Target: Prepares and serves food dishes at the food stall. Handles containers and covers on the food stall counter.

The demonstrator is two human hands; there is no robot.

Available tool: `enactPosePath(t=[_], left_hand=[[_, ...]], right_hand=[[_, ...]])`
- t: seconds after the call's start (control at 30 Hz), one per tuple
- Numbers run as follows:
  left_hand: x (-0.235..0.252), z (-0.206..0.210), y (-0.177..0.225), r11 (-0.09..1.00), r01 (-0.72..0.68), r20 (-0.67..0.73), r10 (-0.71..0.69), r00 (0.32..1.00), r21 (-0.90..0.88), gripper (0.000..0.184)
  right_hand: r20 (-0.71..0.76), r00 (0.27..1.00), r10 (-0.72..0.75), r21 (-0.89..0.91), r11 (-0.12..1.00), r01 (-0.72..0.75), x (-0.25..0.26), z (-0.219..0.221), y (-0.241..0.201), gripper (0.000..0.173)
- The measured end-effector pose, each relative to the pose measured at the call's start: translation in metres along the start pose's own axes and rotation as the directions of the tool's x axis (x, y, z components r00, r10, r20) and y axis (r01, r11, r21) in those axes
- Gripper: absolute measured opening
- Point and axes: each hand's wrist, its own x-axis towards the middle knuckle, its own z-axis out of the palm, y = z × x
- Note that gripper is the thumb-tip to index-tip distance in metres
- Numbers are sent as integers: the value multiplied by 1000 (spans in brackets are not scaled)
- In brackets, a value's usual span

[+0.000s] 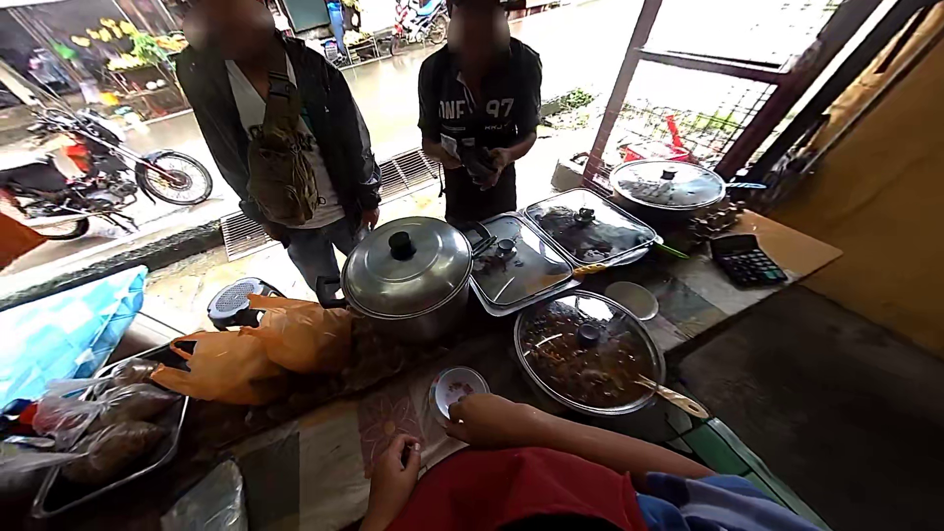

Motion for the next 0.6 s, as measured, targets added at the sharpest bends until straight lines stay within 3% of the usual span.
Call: enactPosePath(t=[0.2,0.27,0.37,0.6], left_hand=[[3,26,-17,946,86,177,-147,973,311,34],[-3,40,-21,913,46,18,-59,998,405,31],[-6,61,-35,885,-6,-223,124,967,465,27],[-3,74,-46,860,-29,-352,239,905,509,31]], right_hand=[[6,1000,9,-48,999,-9,-7,-10,11,47],[20,1000,18,-57,998,-17,-9,-12,13,47],[37,999,19,-37,999,-17,-9,-9,21,46],[41,998,42,-18,999,-42,-10,-8,30,49]])
